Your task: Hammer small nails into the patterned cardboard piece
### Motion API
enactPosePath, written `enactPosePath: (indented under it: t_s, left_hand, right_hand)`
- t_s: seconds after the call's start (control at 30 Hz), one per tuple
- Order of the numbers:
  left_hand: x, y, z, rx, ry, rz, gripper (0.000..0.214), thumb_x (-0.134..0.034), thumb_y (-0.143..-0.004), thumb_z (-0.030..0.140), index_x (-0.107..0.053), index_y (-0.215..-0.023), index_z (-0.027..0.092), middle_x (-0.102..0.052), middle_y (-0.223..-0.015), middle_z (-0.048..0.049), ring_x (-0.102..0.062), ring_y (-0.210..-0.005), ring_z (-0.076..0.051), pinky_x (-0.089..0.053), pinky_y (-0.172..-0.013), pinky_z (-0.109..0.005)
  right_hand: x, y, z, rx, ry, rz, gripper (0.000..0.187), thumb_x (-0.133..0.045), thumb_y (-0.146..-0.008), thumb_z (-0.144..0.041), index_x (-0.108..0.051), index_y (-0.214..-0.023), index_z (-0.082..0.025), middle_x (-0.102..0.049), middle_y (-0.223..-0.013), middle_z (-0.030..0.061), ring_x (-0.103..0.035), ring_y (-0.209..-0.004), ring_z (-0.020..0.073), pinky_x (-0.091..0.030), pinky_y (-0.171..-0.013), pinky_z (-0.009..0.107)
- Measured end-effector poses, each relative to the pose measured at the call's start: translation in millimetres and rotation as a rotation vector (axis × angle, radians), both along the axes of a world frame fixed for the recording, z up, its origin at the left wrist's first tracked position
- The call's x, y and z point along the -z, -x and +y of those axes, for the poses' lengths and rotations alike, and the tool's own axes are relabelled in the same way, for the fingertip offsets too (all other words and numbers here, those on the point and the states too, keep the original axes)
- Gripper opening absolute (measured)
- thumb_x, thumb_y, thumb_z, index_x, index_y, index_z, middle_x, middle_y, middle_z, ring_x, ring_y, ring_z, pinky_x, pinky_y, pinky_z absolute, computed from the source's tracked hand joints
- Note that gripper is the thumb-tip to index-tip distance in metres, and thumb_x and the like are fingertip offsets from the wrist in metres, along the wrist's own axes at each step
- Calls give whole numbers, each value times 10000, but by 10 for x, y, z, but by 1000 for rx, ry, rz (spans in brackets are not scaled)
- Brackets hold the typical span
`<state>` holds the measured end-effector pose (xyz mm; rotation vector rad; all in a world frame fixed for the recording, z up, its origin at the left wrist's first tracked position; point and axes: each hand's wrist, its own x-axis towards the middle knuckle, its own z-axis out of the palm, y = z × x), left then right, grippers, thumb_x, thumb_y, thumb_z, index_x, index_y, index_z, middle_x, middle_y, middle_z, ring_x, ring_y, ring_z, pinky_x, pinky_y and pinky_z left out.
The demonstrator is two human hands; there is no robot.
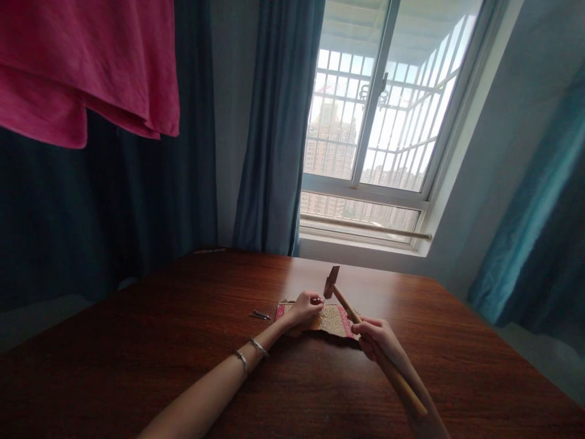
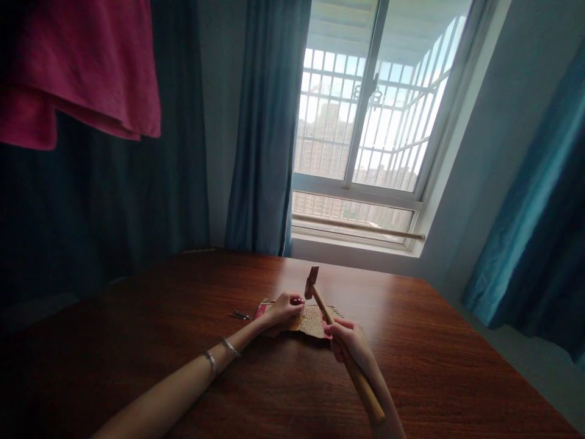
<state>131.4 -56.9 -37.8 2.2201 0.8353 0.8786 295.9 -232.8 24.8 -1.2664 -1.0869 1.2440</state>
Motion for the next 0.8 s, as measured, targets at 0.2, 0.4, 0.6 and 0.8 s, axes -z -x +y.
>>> enactPosePath:
  t_s: [0.2,0.4,0.6,0.8]
  left_hand:
    - [-31,0,-30,-18,13,15,166,-548,-726,254,-667,-756,143,-648,-759,-26,-567,-722,-136,-400,-657,-201]
    - [-34,0,-32,-2,3,19,157,-544,-729,240,-667,-756,147,-643,-763,-23,-560,-728,-135,-397,-664,-202]
    - [-20,5,-18,11,-15,27,152,-542,-722,223,-667,-770,150,-645,-787,-16,-559,-746,-131,-392,-684,-199]
    - [-29,6,-18,-1,-24,53,152,-540,-721,218,-666,-770,148,-639,-780,-16,-555,-752,-131,-389,-694,-200]
  right_hand:
    - [-30,13,-18,-21,17,-15,134,-575,-621,-283,-535,-602,-157,-397,-328,-58,-301,-267,61,-220,-268,182]
    - [-4,0,-8,-17,13,-24,132,-568,-632,-282,-542,-616,-153,-393,-325,-60,-311,-261,63,-225,-262,180]
    - [42,-29,20,1,16,-10,133,-572,-637,-281,-548,-637,-150,-396,-329,-60,-322,-271,66,-224,-270,178]
    - [7,-21,7,-28,22,4,135,-576,-628,-285,-538,-627,-156,-384,-330,-66,-305,-270,62,-214,-272,181]
